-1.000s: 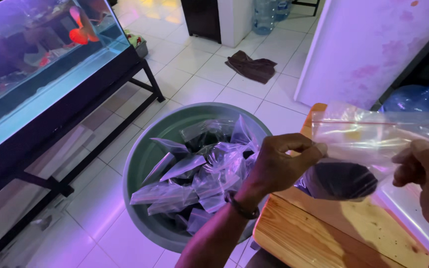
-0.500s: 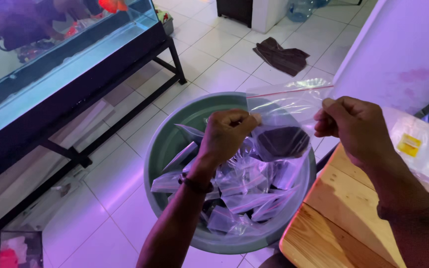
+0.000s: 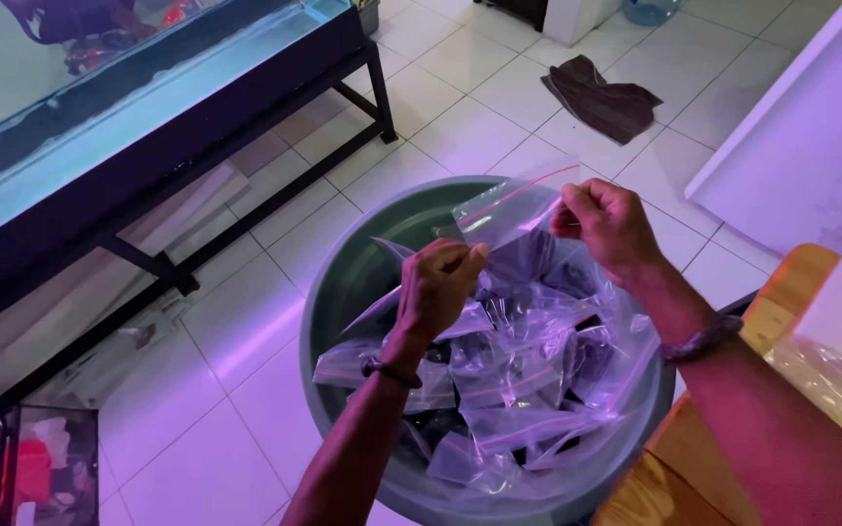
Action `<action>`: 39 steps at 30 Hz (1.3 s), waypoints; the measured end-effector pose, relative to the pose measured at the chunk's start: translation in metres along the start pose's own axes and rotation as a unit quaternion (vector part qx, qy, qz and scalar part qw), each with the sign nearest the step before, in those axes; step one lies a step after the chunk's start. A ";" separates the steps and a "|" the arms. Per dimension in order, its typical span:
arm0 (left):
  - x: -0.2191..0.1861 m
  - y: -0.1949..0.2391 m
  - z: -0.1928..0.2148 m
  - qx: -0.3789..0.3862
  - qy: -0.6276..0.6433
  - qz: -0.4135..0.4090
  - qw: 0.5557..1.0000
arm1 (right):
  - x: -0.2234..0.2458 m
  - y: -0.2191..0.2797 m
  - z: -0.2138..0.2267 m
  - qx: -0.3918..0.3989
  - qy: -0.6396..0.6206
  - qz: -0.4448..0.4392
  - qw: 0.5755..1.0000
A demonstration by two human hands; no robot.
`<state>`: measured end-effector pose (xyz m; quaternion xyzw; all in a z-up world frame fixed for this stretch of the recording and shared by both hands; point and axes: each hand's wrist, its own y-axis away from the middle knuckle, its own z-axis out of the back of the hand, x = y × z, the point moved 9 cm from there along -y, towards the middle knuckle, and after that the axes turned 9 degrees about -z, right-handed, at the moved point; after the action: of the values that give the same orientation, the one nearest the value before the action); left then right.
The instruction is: The person scoops dark soil from a large container into small plastic bags using a clear plastic scoop. They then seal the bags and place them into a green basin.
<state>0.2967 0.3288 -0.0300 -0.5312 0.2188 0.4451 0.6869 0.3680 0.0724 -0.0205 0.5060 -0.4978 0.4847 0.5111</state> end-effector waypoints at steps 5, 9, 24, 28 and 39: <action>0.050 0.023 -0.011 0.003 -0.041 0.031 0.999 | -0.046 -0.014 -0.020 0.013 0.009 -0.040 0.999; 0.085 0.048 -0.031 0.080 -0.083 0.108 0.987 | -0.114 -0.018 -0.021 0.017 0.034 -0.125 0.991; 0.093 0.015 -0.003 -0.023 -0.063 0.137 0.988 | -0.066 -0.045 -0.044 0.009 -0.032 -0.078 0.996; 0.124 0.046 -0.022 0.001 -0.061 0.174 0.983 | -0.094 -0.034 -0.033 -0.004 -0.004 -0.098 0.995; 0.127 0.045 -0.025 -0.022 -0.037 0.175 0.984 | -0.101 -0.027 -0.031 -0.023 0.057 -0.092 0.994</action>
<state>0.3273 0.3551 -0.1608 -0.4832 0.2730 0.5823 0.5941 0.3919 0.1041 -0.1225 0.5097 -0.4301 0.4521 0.5923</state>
